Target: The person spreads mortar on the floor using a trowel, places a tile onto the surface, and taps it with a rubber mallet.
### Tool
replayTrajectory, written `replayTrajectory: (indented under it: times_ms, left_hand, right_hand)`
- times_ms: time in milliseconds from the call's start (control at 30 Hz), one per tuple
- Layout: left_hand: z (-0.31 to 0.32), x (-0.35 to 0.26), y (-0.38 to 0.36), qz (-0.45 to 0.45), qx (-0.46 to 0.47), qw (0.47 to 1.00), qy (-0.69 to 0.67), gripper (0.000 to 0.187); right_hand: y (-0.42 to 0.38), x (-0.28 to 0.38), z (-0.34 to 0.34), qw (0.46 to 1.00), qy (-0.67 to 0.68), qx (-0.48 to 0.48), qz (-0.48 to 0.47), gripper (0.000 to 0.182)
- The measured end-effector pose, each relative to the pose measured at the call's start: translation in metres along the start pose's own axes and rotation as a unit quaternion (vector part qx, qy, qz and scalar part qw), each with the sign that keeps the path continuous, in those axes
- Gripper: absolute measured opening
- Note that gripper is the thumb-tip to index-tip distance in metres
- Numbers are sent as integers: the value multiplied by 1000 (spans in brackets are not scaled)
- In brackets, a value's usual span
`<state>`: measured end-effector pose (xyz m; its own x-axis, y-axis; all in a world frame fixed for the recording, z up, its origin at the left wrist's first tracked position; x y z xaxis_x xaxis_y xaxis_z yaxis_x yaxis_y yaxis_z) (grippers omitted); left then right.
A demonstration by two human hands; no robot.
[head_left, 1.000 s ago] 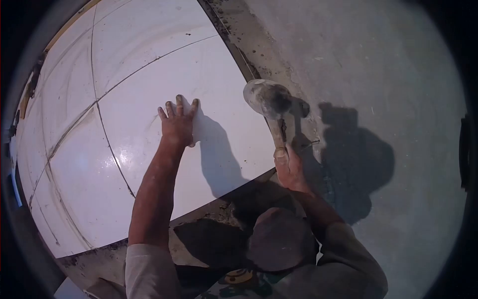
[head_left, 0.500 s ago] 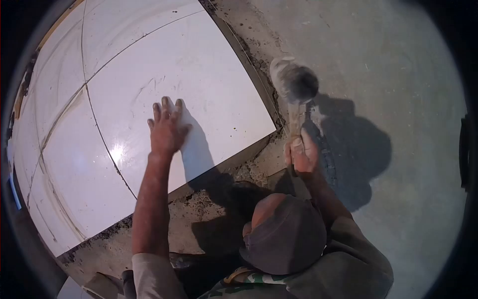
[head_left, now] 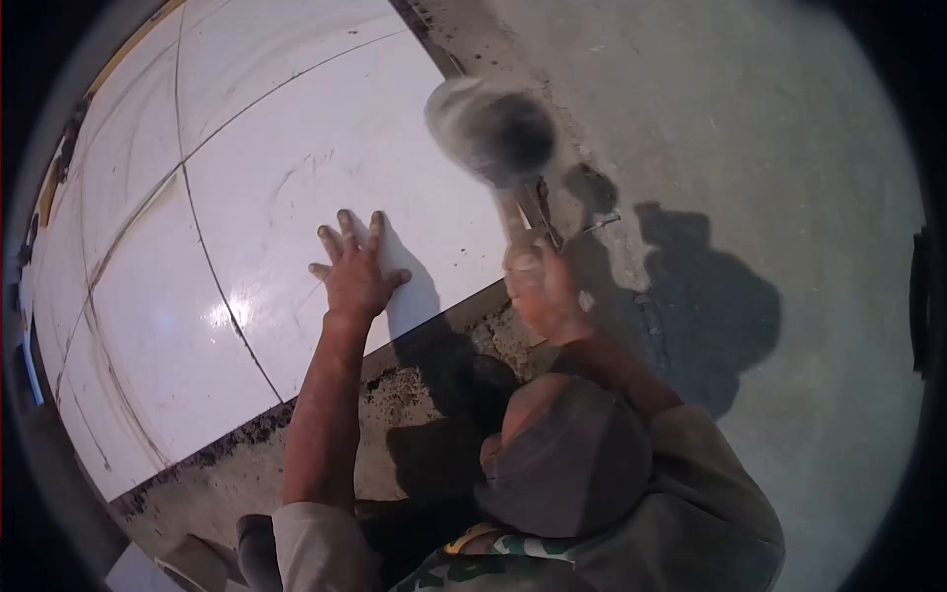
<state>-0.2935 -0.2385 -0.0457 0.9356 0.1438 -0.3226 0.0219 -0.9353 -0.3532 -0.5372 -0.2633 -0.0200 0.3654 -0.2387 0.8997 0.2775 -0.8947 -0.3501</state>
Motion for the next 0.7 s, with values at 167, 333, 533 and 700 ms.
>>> replayTrajectory:
  times_ms: [167,333,533,700]
  left_hand:
    - [-9,-5,12,-13,31,999,8,99]
    - [15,15,5,21,-7,1000,-7,82]
    - [37,23,-6,32,-24,996,-75,71]
    - [43,-21,-59,103,-85,991,-25,69]
  right_hand:
    - [20,-13,45,985,-150,-88,3,33]
    - [-5,15,54,985,-134,33,-101,31]
    - [-33,-22,48,989,-113,57,-78,33]
    - [-69,-49,-8,991,-107,18,79,33]
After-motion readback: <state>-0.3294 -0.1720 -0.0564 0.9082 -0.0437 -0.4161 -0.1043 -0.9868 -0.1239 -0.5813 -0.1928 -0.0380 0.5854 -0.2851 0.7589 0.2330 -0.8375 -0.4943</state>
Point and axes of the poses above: each hand's wrist, its own y-axis towards the middle knuckle, its own z-axis out of the palm, x = y × z, the point moved 1 cm from there along y, towards the middle knuckle, and after that the axes turned 13 degrees about z, right-handed, at the moved point
